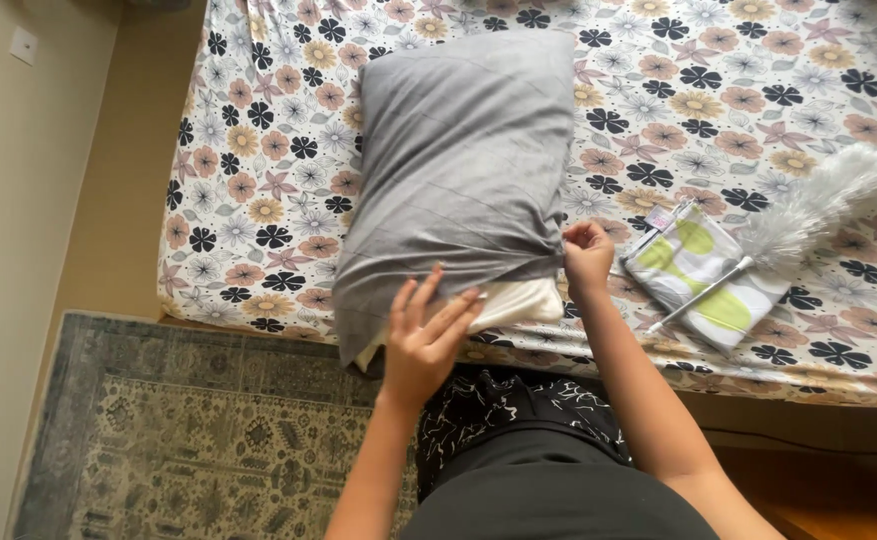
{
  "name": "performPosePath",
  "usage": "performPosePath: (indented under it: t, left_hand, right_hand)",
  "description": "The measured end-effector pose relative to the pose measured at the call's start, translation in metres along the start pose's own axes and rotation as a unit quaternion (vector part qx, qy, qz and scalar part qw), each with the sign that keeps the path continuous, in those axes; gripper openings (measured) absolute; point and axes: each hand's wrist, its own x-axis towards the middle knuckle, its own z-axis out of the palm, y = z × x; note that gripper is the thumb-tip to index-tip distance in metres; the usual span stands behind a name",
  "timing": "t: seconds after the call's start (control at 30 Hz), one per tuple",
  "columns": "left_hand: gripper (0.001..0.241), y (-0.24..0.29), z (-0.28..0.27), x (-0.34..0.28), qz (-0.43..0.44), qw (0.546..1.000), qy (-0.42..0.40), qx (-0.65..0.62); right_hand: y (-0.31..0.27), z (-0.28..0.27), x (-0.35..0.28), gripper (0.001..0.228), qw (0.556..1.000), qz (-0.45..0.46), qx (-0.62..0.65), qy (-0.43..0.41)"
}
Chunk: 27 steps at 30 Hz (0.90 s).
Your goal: Remove a pillowcase from a pillow, fold the pillowcase, and clean the pillow using a duster.
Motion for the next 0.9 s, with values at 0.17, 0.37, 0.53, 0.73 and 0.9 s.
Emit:
performPosePath:
  t: [0.17,0.37,0.53,0.73,0.9]
  left_hand:
    - [0.039,0.014,0.027,-0.012,0.018,0.994,-0.097,-0.051]
    - [0.068,-0.035,0.092,-0.039,-0.042,0.983,-0.137,-0.112]
    - [0.068,-0.056,0.075,-0.038,-0.168,0.953,-0.215,-0.134]
    - [0.096,-0.019,0.047,-0.043,-0.109,0.947,-0.263,-0.147]
    - [0.065,-0.019,0.071,-0.081,-0.055,0.968,-0.238,-0.049]
  right_hand:
    - [-0.004,-0.047,-0.096,0.021,0.99,0.059,-0.124,-0.031]
    - [0.064,-0.175,-0.177,0.034,0.949,0.247,-0.196,0.013]
    - [0.012,-0.193,-0.194,0.041,0.92,0.269,-0.27,0.09]
    - [-0.122,-0.084,-0.168,0.052,0.912,0.054,-0.399,-0.075]
    - [-0.166,-0.003,-0.156,0.072,0.781,-0.17,-0.526,-0.291]
